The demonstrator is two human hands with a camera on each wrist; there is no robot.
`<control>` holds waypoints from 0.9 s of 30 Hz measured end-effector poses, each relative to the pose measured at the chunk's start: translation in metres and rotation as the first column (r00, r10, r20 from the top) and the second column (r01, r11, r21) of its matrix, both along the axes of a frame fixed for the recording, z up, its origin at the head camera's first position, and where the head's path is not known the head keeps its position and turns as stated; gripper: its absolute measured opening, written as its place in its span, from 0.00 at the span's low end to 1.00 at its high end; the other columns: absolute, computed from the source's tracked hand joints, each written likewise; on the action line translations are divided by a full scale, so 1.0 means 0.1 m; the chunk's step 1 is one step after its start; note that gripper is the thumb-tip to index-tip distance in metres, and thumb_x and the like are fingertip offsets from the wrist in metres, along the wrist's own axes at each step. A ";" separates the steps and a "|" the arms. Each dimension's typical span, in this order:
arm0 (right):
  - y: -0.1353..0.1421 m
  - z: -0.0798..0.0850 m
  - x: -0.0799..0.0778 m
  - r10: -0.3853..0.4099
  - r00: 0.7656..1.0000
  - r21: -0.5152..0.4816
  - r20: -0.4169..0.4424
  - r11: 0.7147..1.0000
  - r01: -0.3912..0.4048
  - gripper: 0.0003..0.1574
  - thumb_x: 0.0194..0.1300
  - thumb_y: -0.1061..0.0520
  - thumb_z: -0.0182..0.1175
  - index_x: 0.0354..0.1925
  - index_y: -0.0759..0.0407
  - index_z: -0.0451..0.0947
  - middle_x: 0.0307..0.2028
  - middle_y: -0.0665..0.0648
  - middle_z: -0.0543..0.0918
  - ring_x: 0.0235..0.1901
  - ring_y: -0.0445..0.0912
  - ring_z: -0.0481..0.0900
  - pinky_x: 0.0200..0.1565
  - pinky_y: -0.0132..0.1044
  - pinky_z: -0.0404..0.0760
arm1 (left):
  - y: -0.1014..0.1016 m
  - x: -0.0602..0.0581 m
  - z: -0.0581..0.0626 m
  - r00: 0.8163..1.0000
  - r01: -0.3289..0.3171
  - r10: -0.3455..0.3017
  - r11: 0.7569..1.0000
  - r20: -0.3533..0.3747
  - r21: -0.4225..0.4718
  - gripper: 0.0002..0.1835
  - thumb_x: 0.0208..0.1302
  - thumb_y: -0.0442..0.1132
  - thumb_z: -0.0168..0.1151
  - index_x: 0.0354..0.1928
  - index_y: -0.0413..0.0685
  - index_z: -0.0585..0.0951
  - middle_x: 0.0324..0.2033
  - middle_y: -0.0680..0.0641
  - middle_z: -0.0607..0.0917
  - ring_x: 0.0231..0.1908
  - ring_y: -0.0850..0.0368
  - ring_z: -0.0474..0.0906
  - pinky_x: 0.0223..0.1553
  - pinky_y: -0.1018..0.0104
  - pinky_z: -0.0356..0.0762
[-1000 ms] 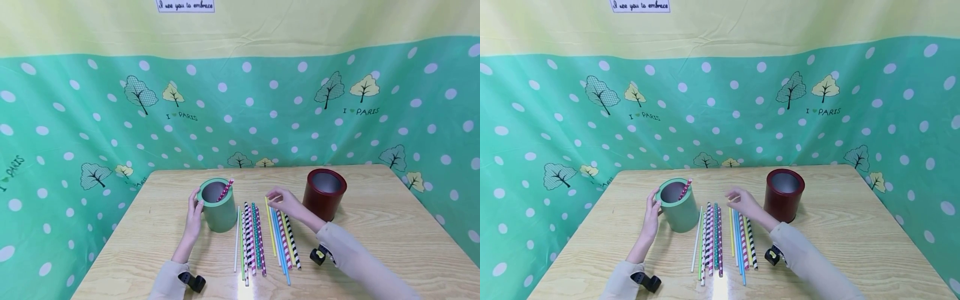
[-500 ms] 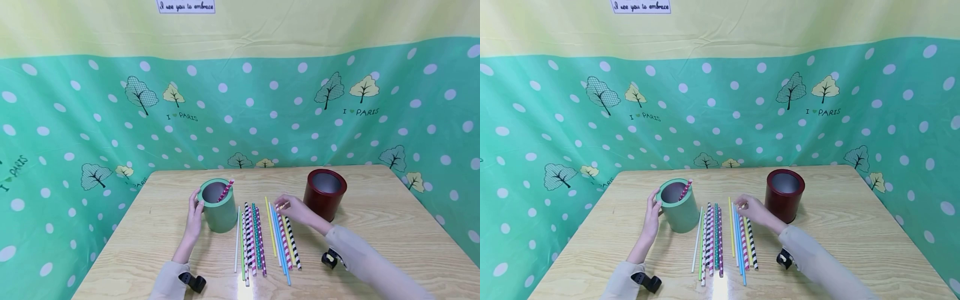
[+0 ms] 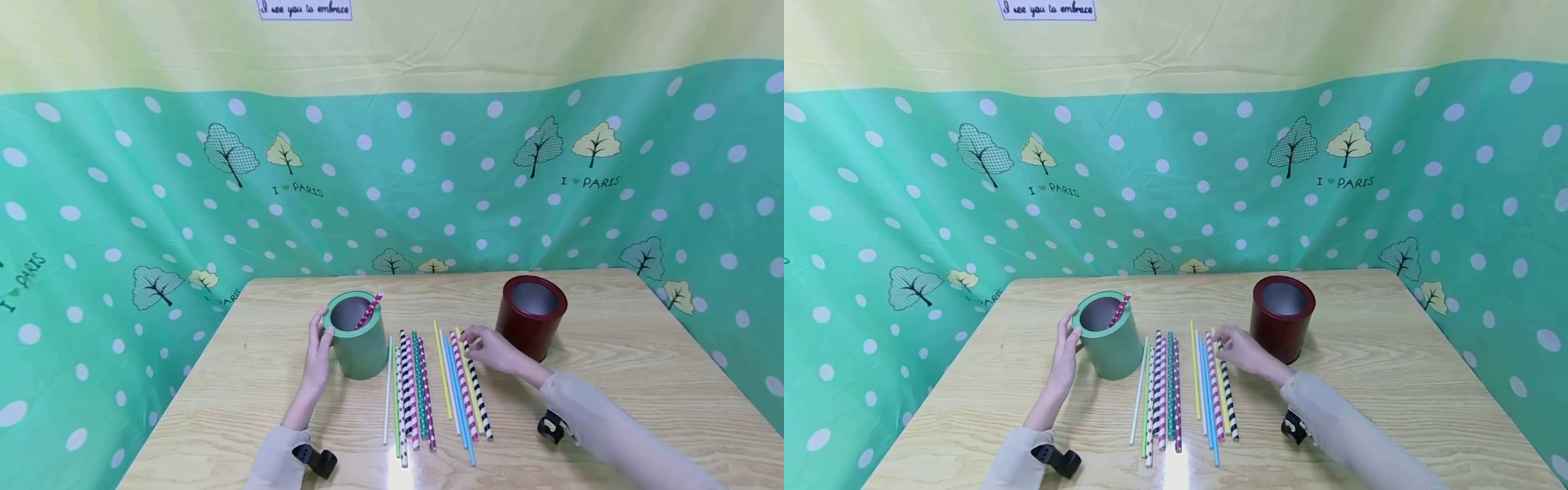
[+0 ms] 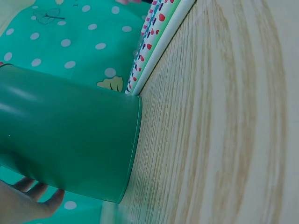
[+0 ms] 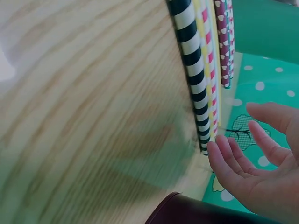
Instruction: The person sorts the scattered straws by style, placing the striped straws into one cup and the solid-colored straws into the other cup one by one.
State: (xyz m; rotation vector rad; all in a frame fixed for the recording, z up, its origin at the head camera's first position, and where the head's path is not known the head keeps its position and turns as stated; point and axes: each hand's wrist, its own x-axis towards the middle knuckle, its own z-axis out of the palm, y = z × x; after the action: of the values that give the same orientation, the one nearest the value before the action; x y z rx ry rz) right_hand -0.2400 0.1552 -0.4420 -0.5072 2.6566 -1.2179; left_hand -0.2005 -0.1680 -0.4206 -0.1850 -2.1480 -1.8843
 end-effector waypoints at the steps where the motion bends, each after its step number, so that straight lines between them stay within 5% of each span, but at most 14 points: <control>1: 0.01 -0.01 0.00 -0.004 1.000 0.004 0.005 1.000 0.004 0.16 0.56 0.66 0.57 0.45 0.66 0.73 0.41 0.63 0.76 0.38 0.51 0.74 0.39 0.41 0.76 | 0.00 0.01 0.01 1.000 0.000 0.000 1.000 0.001 0.003 0.24 0.68 0.34 0.35 0.64 0.39 0.50 0.54 0.31 0.64 0.53 0.44 0.60 0.51 0.54 0.59; 15: 0.08 -0.08 0.00 0.059 0.998 0.030 -0.015 0.998 -0.059 0.14 0.55 0.66 0.57 0.42 0.67 0.73 0.37 0.61 0.77 0.37 0.50 0.73 0.38 0.42 0.75 | -0.01 -0.02 -0.02 1.000 -0.011 0.011 1.000 0.002 0.003 0.24 0.68 0.35 0.36 0.65 0.41 0.51 0.54 0.32 0.64 0.52 0.46 0.61 0.49 0.57 0.60; 23: 0.10 -0.14 -0.02 0.079 0.996 -0.011 0.034 0.997 -0.079 0.14 0.55 0.66 0.57 0.43 0.69 0.72 0.34 0.60 0.76 0.31 0.48 0.71 0.28 0.34 0.74 | 0.00 0.00 0.01 1.000 -0.020 0.020 1.000 0.011 0.001 0.24 0.68 0.35 0.36 0.64 0.41 0.52 0.52 0.33 0.66 0.46 0.58 0.63 0.48 0.59 0.61; 27: 0.10 -0.16 -0.03 0.085 0.996 -0.010 0.036 0.996 -0.085 0.15 0.54 0.66 0.57 0.42 0.70 0.72 0.32 0.59 0.75 0.29 0.47 0.70 0.26 0.32 0.72 | 0.00 0.00 0.01 1.000 -0.016 0.016 1.000 0.007 0.005 0.23 0.68 0.35 0.36 0.64 0.41 0.52 0.52 0.32 0.65 0.47 0.55 0.63 0.49 0.57 0.60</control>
State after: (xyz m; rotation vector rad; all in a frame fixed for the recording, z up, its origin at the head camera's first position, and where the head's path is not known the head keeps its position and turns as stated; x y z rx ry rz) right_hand -0.2430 0.1655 -0.4576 -0.5875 2.5727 -1.2031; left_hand -0.2009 -0.1679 -0.4198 -0.1606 -2.1429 -1.8838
